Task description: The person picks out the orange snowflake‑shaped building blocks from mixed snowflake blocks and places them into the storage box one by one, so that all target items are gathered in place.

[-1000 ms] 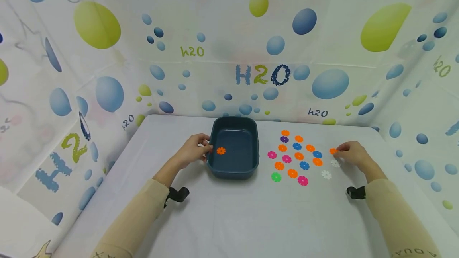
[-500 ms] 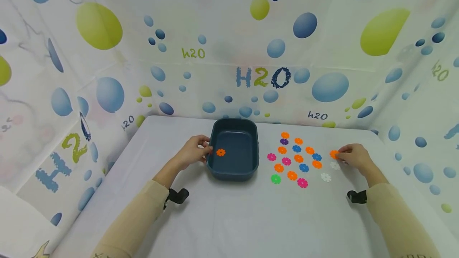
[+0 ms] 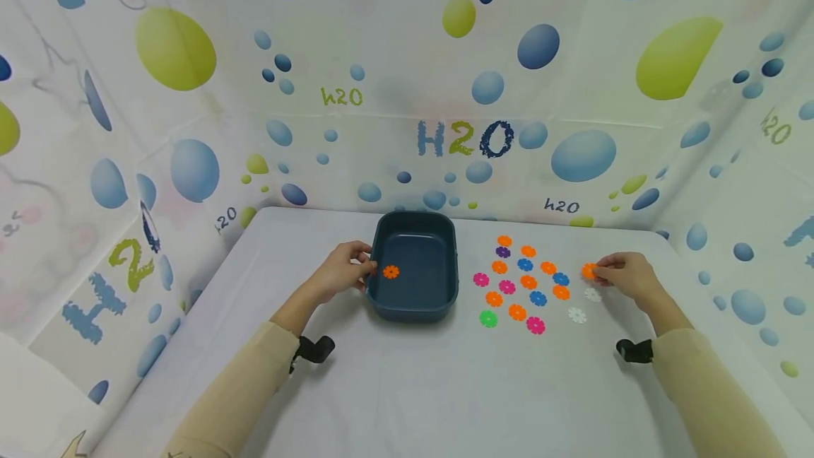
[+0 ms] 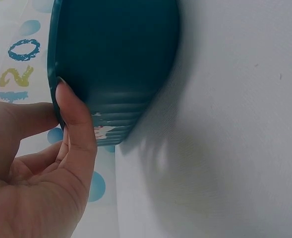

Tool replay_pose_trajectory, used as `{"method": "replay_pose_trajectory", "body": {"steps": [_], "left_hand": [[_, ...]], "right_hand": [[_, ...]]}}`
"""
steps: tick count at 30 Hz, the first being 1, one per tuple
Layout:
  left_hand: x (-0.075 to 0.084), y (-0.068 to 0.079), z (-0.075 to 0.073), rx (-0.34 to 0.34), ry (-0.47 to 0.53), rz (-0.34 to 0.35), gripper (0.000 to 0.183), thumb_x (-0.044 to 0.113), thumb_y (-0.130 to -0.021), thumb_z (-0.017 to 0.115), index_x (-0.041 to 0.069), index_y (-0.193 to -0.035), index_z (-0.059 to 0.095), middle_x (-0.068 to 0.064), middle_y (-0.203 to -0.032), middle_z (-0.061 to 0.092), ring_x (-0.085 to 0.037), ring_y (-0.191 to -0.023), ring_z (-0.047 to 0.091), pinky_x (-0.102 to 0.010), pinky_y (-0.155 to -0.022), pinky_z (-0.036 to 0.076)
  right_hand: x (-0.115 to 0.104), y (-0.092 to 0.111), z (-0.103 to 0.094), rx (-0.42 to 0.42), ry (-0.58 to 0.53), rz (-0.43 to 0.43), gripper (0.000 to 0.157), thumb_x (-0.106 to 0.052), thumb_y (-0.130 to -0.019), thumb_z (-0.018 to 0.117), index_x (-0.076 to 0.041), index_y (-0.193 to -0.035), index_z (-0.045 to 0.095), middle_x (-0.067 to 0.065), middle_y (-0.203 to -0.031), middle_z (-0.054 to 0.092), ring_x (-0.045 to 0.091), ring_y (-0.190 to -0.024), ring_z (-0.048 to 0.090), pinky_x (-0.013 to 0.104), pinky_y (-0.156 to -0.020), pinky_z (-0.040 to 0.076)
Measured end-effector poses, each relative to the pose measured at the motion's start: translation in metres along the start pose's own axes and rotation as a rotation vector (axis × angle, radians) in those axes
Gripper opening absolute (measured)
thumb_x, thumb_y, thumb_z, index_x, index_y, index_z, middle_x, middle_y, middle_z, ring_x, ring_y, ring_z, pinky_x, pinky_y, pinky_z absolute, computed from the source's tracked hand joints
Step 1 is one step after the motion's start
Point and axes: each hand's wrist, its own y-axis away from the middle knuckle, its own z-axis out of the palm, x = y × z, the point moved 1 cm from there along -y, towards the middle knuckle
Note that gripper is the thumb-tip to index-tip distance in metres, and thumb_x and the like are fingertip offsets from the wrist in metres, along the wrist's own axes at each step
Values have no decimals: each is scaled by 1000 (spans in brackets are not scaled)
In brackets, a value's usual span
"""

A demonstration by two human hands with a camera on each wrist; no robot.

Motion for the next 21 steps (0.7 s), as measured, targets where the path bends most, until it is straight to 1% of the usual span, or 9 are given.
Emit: {"method": "replay_pose_trajectory", "body": {"steps": [7,13,18,21], "left_hand": [[-2,0,0,0,-3,5,42,6,-103,59,-9,-140,47,-15,-98,54,-21,-74,62,-30,-65,62],[-1,0,0,2,-1,7,42,6,-103,59,-8,-140,47,-15,-98,54,-21,-75,62,-30,-65,62],[-1,0,0,10,-15,10,42,7,-103,60,-8,-140,48,-15,-98,55,-22,-75,62,-30,-66,62],[-1,0,1,12,-17,6,42,7,-103,60,-8,-141,48,-15,-97,56,-21,-75,62,-30,-66,62]], "right_hand": [[-9,4,3,0,-5,-41,40,-22,-105,60,11,-128,57,26,-116,66,26,-94,67,38,-92,59],[-21,10,7,-16,-11,-75,41,-24,-105,59,9,-128,58,24,-116,67,27,-95,67,30,-89,59],[-34,15,12,-16,-46,-123,40,-23,-105,59,9,-128,58,23,-115,67,30,-97,68,29,-87,60],[-42,18,18,-20,-71,-149,39,-22,-105,59,10,-128,58,24,-115,68,31,-98,69,31,-88,60]]}}
